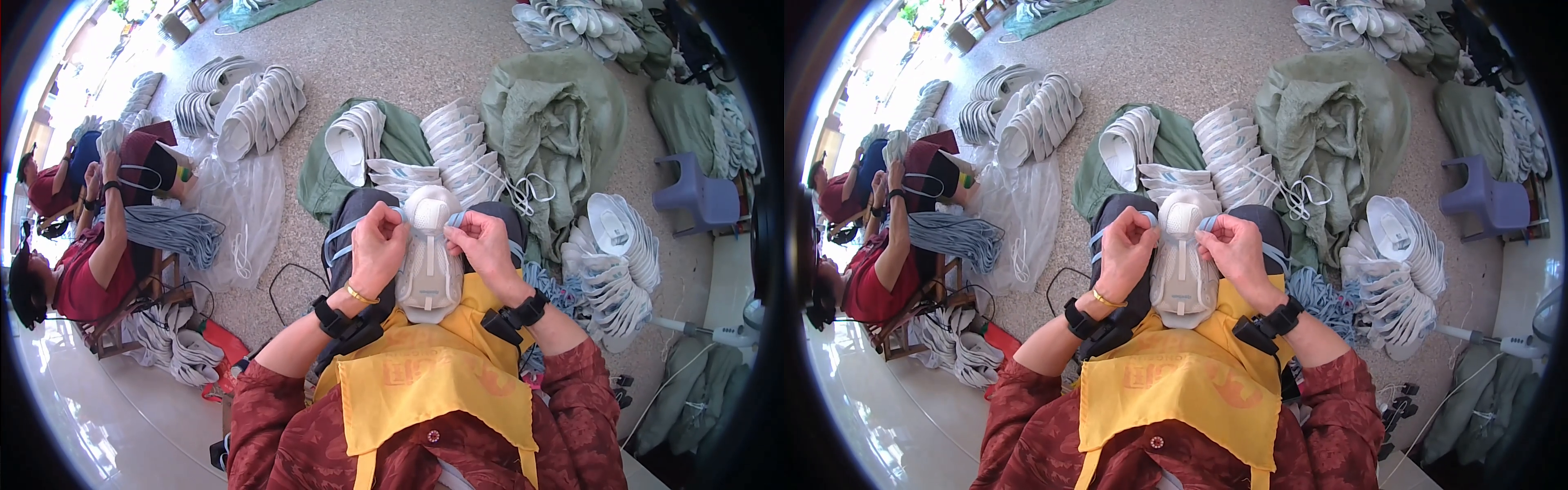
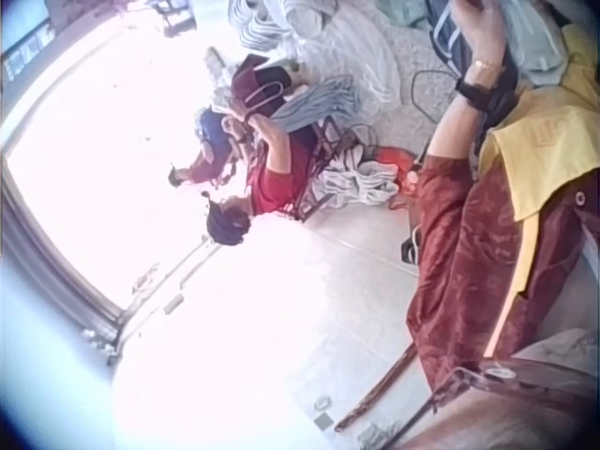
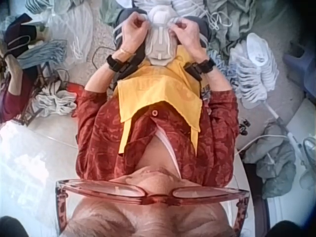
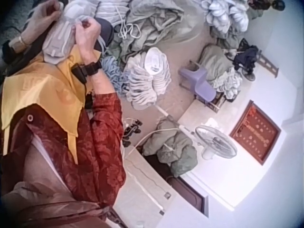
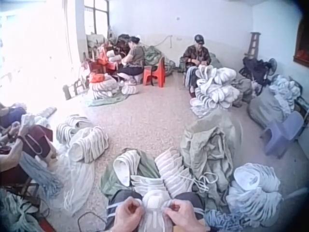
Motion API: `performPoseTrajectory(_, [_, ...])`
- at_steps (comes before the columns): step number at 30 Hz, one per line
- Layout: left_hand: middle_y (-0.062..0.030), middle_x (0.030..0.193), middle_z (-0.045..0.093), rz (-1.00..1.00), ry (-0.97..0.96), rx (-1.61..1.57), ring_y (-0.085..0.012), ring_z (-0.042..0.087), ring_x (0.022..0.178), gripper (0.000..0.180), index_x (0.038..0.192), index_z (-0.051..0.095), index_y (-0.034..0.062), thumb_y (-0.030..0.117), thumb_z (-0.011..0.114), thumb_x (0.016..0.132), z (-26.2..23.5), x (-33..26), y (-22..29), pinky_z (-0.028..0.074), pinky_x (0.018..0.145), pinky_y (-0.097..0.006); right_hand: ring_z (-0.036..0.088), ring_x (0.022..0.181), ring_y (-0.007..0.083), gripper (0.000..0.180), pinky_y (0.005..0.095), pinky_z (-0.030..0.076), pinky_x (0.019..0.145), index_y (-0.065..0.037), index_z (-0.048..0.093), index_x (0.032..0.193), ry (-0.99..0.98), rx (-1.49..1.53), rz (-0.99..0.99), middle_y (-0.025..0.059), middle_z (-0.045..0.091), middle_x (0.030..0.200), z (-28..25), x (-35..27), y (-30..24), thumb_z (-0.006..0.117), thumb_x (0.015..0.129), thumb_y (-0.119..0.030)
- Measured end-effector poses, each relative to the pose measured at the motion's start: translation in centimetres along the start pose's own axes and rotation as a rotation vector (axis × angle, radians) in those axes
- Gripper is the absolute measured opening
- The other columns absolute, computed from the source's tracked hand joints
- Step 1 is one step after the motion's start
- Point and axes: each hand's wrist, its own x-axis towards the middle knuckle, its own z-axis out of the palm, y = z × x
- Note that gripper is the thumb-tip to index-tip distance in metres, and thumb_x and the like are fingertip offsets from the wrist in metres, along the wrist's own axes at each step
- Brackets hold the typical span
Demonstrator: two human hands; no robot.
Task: Lacing multiple pairs of white sneakers in a factory setting.
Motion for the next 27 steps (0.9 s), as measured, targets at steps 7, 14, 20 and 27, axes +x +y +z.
performPoseTrajectory(7, [-0.0072, 0.072, 0.065, 0.034, 0.001, 0.006, -0.0139, 0.066, 0.064, 0.014, 0.089, 0.059, -0.0008, 0.001, 0.073, 0.088, -0.1, -0.1, 0.0, 0.052, 0.061, -0.029, 0.071, 0.072, 0.0099, 0.006, 0.0249, 0.061, 0.067, 0.004, 0.071, 0.094, -0.005, 0.031, -0.082, 0.0060, 0.074, 0.083, -0.4, 0.2, 0.7, 0.073, 0.095, -0.001])
performPoseTrajectory(14, [-0.0015, 0.079, 0.066, -0.018, -0.128, 0.049, -0.0079, 0.069, 0.074, 0.015, 0.090, 0.056, -0.0002, -0.001, 0.071, 0.093, -1.2, -0.7, 1.2, 0.056, 0.068, -0.024, 0.073, 0.078, 0.0101, 0.002, 0.0263, 0.063, 0.073, 0.005, 0.070, 0.097, 0.028, 0.013, -0.173, 0.0058, 0.074, 0.086, -0.3, -0.7, 0.8, 0.070, 0.095, 0.003])
performPoseTrajectory(20, [-0.0035, 0.081, 0.068, -0.027, -0.190, 0.026, -0.0084, 0.069, 0.077, 0.016, 0.090, 0.055, -0.0011, -0.002, 0.071, 0.093, -1.6, -0.9, 1.2, 0.057, 0.070, -0.025, 0.072, 0.076, 0.0082, 0.002, 0.0242, 0.061, 0.072, 0.004, 0.070, 0.097, 0.075, -0.050, -0.225, 0.0036, 0.074, 0.085, -0.1, -0.8, 1.1, 0.070, 0.096, 0.003])
performPoseTrajectory(27, [-0.0051, 0.088, 0.069, -0.011, -0.264, 0.009, -0.0096, 0.070, 0.084, 0.015, 0.091, 0.054, -0.0011, -0.006, 0.068, 0.094, -2.0, -0.8, 0.6, 0.057, 0.077, -0.025, 0.069, 0.071, 0.0052, 0.004, 0.0229, 0.055, 0.066, 0.002, 0.071, 0.097, 0.132, -0.107, -0.287, 0.0020, 0.073, 0.081, 0.3, -0.6, 1.4, 0.073, 0.094, 0.001])
